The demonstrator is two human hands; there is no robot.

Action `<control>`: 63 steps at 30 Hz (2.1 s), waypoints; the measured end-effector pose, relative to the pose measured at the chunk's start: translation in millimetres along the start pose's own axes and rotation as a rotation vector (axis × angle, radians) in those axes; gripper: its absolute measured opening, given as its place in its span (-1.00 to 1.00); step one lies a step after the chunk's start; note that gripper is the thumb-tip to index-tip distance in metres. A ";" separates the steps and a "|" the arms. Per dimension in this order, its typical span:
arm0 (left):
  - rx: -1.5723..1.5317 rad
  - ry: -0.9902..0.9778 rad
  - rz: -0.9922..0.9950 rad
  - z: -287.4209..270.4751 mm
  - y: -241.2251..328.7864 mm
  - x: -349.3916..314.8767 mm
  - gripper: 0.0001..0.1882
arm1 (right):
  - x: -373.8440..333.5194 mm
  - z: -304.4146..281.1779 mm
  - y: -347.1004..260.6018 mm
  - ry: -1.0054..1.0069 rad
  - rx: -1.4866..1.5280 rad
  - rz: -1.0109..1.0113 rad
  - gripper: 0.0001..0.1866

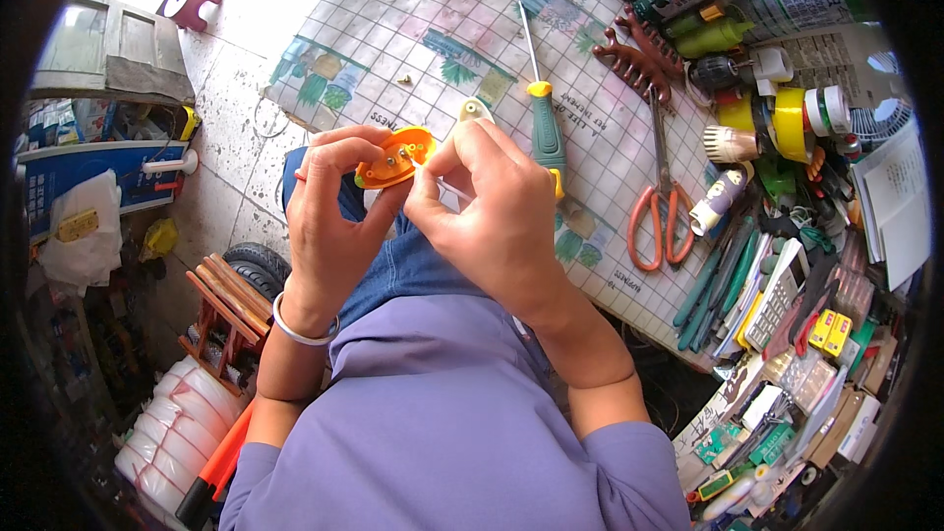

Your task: The person uses scissors to cut a white wire, then uses a screwdriver to open a small white plastic casing. They insert the wire into the casing and tighten screws to secure it. The person repeats the process with an orange plastic casing, inserting the wire and securing it with screws.

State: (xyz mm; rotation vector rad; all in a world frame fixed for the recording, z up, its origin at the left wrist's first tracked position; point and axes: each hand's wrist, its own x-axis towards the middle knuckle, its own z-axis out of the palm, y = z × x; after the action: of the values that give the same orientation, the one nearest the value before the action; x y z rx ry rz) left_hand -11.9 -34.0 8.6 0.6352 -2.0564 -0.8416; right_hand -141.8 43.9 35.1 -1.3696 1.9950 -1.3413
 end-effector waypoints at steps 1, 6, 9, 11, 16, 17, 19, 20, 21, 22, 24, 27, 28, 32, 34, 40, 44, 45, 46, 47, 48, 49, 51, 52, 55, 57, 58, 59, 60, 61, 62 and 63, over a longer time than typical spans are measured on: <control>0.011 0.000 0.000 -0.4 0.3 -0.1 -0.64 | -0.2 -0.6 -0.4 -0.017 -0.013 -0.001 -0.81; 0.033 -0.010 -0.011 -1.0 4.3 0.3 -0.66 | -4.0 3.4 4.3 0.059 -0.041 -0.085 -0.83; 0.015 -0.009 -0.025 0.3 7.4 -0.7 -0.67 | -7.0 4.6 7.2 0.077 -0.034 -0.110 -0.84; 0.034 0.000 0.013 -0.7 6.3 0.0 -0.66 | -7.6 4.3 7.1 0.067 -0.011 -0.111 -0.85; 0.007 0.002 0.029 -0.3 5.0 -0.6 -0.58 | -9.1 -0.4 4.5 0.023 0.051 -0.077 -0.88; -0.003 0.000 0.020 -0.5 5.2 -1.2 -0.56 | -9.0 -1.7 4.8 0.026 0.066 -0.075 -0.88; -0.191 0.007 -0.078 1.3 4.0 -4.9 -0.52 | -8.8 -4.2 5.2 0.032 0.095 -0.071 -0.88; -0.367 0.016 -0.167 4.0 1.1 -9.8 -0.51 | -9.1 -5.2 4.9 0.016 0.119 -0.051 -0.88; -0.543 0.026 -0.256 5.2 -0.2 -12.7 -0.49 | -9.4 -6.4 3.6 0.000 0.143 -0.032 -0.88; -0.677 0.017 -0.337 4.1 -0.2 -13.5 -0.50 | -9.4 -7.7 2.5 -0.017 0.167 -0.012 -0.89; -0.948 -0.002 -0.500 2.1 -2.0 -15.0 -0.50 | -8.8 -12.3 2.5 -0.058 0.171 -0.025 -0.88; -1.005 -0.044 -0.508 2.5 -2.8 -15.2 -0.54 | -12.9 -12.4 2.7 -0.058 0.285 0.036 -0.82; -1.025 -0.051 -0.518 2.6 -2.4 -15.3 -0.54 | -14.2 -12.1 2.8 -0.047 0.340 0.069 -0.79; -1.165 -0.103 -0.581 0.4 1.8 -16.2 -0.52 | -11.1 -20.4 4.0 -0.146 0.403 0.084 -0.74; -1.136 -0.157 -0.559 -2.8 4.1 -13.6 -0.47 | -9.4 -23.3 4.3 -0.165 0.475 0.097 -0.76; -1.122 -0.194 -0.492 -4.1 7.6 -11.3 -0.45 | -8.3 -27.2 4.6 -0.159 0.478 0.069 -0.78; -1.040 -0.159 -0.433 -0.1 13.6 -12.2 -0.41 | -9.9 -25.6 10.0 -0.160 0.481 0.056 -0.79; -1.009 -0.147 -0.395 3.0 13.3 -13.1 -0.41 | -10.5 -24.7 10.4 -0.162 0.485 0.059 -0.79; -0.978 -0.136 -0.356 5.2 13.5 -13.5 -0.40 | -10.9 -23.8 10.7 -0.165 0.490 0.062 -0.80; -0.988 -0.115 -0.400 6.2 14.3 -13.4 -0.38 | -11.1 -22.4 10.9 -0.168 0.489 0.068 -0.80; -0.996 -0.103 -0.437 7.2 14.8 -13.3 -0.39 | -11.3 -20.4 10.7 -0.171 0.487 0.074 -0.81; -1.005 -0.090 -0.473 8.2 15.1 -13.2 -0.40 | -11.3 -18.6 10.3 -0.174 0.486 0.079 -0.81; -1.036 -0.064 -0.552 10.5 16.3 -12.7 -0.41 | -10.5 -16.0 9.2 -0.173 0.504 0.138 -0.82; -1.058 -0.051 -0.595 11.9 16.9 -12.2 -0.42 | -10.2 -15.3 9.0 -0.173 0.512 0.168 -0.83; -1.104 -0.065 -0.651 12.9 12.3 -10.8 -0.44 | -10.4 -13.8 16.3 -0.164 0.465 0.132 -0.82; -1.103 -0.086 -0.663 13.6 5.3 -12.2 -0.46 | -8.7 -15.1 23.6 -0.124 0.300 0.058 -0.79; -1.090 -0.095 -0.669 14.4 1.1 -13.8 -0.46 | -7.3 -18.3 28.3 -0.083 0.175 0.009 -0.77; -1.079 -0.102 -0.674 15.2 -2.2 -14.1 -0.47 | -4.5 -23.0 31.1 -0.043 0.048 -0.040 -0.75; -1.071 -0.094 -0.679 16.5 -4.5 -14.1 -0.47 | -1.6 -28.9 32.4 0.014 -0.176 -0.087 -0.64; -1.062 -0.085 -0.685 17.7 -6.7 -14.0 -0.48 | -2.5 -35.6 34.5 0.007 -0.418 -0.084 -0.60; -1.055 -0.074 -0.687 19.1 -9.3 -13.6 -0.48 | -4.2 -41.9 36.8 0.001 -0.661 -0.083 -0.56; -1.033 -0.065 -0.676 20.4 -12.4 -13.8 -0.48 | -6.0 -46.0 39.0 -0.031 -0.766 -0.058 -0.47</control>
State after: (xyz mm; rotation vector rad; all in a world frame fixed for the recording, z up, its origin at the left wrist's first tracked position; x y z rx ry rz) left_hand -19.4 -25.8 -16.6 0.6763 -1.1426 -2.1062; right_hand -192.5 74.7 22.5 -1.7339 2.5893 -0.5530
